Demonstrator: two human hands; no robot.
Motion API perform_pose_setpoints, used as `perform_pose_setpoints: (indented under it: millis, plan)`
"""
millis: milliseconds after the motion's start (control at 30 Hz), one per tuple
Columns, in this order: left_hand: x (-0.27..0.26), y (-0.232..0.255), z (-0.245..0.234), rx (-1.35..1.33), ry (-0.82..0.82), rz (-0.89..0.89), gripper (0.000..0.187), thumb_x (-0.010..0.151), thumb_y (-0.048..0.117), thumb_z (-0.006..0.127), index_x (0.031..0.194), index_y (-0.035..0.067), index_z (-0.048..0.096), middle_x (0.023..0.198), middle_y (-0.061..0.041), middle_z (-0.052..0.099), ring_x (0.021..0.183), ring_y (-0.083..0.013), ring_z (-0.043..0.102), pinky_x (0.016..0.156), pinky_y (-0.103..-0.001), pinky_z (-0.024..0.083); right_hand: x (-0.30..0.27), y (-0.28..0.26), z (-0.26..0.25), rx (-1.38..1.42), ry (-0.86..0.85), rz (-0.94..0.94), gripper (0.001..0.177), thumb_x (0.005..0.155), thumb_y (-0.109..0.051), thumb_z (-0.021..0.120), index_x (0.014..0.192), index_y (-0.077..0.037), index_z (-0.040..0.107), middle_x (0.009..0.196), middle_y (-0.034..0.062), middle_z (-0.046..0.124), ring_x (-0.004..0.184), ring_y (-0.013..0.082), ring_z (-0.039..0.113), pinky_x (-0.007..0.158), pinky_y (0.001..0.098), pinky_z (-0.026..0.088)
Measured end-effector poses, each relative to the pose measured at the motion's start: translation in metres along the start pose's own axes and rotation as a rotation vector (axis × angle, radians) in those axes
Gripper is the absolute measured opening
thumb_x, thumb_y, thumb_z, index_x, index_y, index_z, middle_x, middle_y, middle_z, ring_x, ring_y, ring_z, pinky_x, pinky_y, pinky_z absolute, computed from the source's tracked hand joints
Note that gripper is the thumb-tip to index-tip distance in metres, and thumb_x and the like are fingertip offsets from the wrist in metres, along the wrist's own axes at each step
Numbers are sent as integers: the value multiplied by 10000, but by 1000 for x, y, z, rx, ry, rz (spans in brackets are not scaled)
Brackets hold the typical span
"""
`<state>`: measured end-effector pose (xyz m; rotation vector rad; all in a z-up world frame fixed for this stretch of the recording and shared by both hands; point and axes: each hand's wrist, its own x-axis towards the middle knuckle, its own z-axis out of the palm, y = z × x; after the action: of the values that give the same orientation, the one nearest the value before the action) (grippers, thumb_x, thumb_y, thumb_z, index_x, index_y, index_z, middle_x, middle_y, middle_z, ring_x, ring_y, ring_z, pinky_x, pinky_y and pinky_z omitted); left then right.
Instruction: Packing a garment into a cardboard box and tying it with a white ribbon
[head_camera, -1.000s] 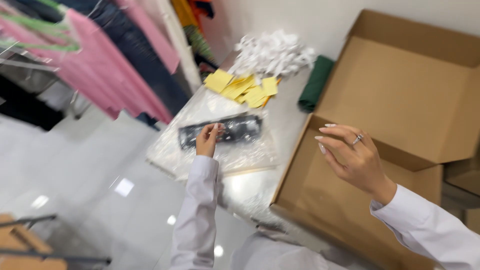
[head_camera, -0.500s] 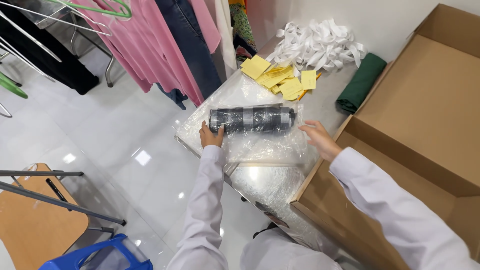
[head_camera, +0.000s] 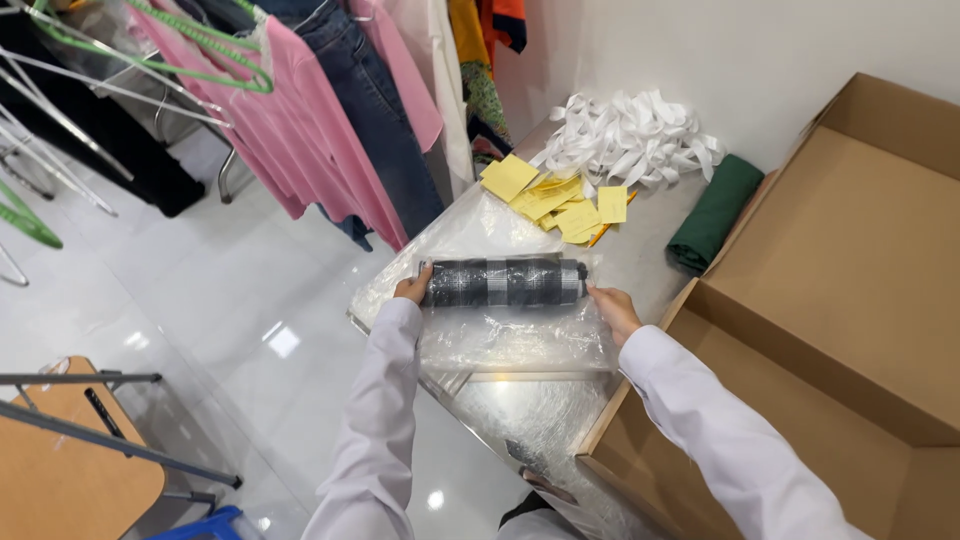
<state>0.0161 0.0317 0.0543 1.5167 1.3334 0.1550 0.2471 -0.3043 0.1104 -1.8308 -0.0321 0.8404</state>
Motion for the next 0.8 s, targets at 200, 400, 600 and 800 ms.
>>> perform_pose_setpoints:
  millis: [200,400,600,800]
  plan:
    - [-58,59,-10,-67,-31,70,1017,785,824,691,1497,122,508,1542,-164,475,1454,-310,399,1235,-432,305,-17,-16,-12,99,109,-153,220,907,-217,690,1049,-50,685,783,24,571,660,109,476,555,230,368]
    - [-183,141,-21,-177,-114,198,953,828,754,671,1531,149,449,1570,-173,433,1467,-311,380,1247,-446,287,-124,-46,-79,357,51,-330,241,943,-129,698,1163,-47,648,946,14,586,845,104,599,778,220,501]
    - [-203,148,72,-315,-434,435,833,917,515,749,1527,49,425,1447,-312,508,1371,-390,484,1107,-502,453,-193,24,-198,307,229,-403,142,1006,-129,646,1144,-109,619,939,-52,549,880,45,547,809,180,456]
    - [-267,146,209,-352,-831,315,820,889,373,829,1526,68,414,1417,-285,532,1297,-346,554,1049,-497,510,-244,95,-279,556,283,-245,244,1122,-371,517,977,-176,492,960,-79,519,921,77,565,852,276,506]
